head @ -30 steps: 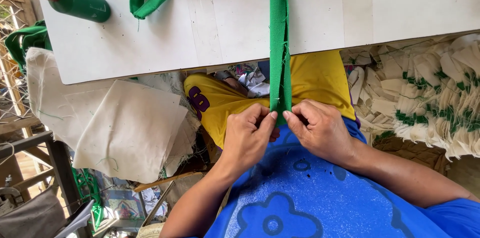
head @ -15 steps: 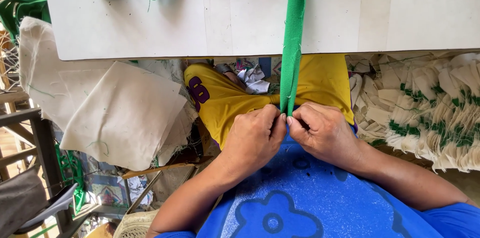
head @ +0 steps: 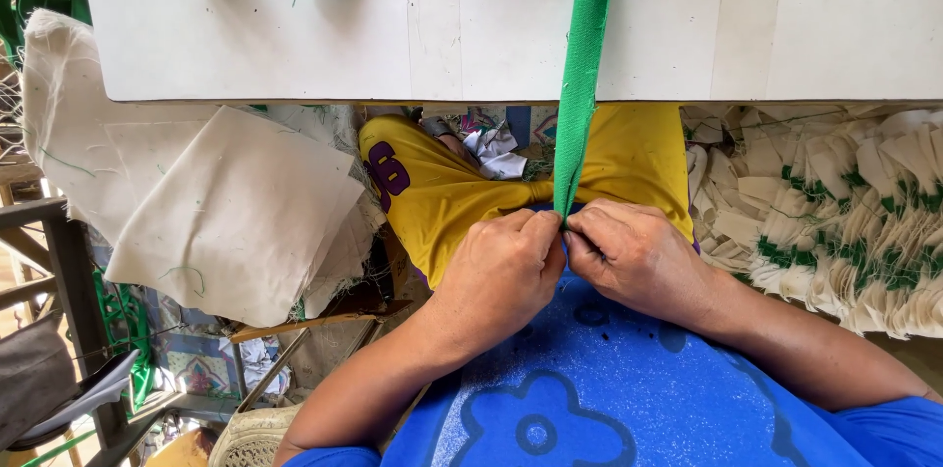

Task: Folding and sewing green fabric strips using an industrial sewing machine.

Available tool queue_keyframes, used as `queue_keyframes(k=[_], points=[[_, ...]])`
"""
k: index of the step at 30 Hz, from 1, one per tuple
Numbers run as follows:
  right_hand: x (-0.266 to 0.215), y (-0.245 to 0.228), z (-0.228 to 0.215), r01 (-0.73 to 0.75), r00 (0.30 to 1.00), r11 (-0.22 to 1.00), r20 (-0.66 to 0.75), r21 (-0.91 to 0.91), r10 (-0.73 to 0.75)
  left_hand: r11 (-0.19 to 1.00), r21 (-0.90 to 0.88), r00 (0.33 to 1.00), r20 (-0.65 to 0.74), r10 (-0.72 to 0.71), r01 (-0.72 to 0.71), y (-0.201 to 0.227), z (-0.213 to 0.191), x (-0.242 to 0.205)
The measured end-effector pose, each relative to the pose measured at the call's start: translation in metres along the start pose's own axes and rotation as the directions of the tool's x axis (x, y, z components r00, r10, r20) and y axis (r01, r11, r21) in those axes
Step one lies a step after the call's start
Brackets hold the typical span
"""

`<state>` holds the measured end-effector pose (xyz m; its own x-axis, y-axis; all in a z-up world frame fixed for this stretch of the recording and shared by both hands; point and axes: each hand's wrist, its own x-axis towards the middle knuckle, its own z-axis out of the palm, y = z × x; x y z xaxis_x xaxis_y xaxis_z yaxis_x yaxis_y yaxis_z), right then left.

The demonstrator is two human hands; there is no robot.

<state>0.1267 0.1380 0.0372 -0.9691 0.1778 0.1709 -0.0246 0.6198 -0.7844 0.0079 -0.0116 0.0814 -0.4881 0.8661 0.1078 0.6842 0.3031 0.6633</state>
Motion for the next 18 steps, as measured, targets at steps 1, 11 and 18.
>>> queue_keyframes(k=[1, 11, 18], points=[[0.0006, -0.0006, 0.0002, 0.002, 1.0, 1.0, -0.002, -0.001, -0.002, 1.0, -0.002, 1.0, 0.003, -0.002, 0.002, -0.0002, 0.0005, -0.0006], [-0.0029, -0.0012, 0.0026, -0.031, 0.999, 0.999, -0.026, 0.042, 0.032, 1.0, -0.01, 0.999, 0.037, -0.011, 0.012, -0.0025, -0.0027, -0.0017], [-0.0016, -0.0063, 0.0028, -0.02, 0.998, 0.999, -0.055, 0.027, 0.021, 1.0, 0.03, 0.999, 0.042, -0.011, 0.01, -0.0013, 0.0019, -0.0032]])
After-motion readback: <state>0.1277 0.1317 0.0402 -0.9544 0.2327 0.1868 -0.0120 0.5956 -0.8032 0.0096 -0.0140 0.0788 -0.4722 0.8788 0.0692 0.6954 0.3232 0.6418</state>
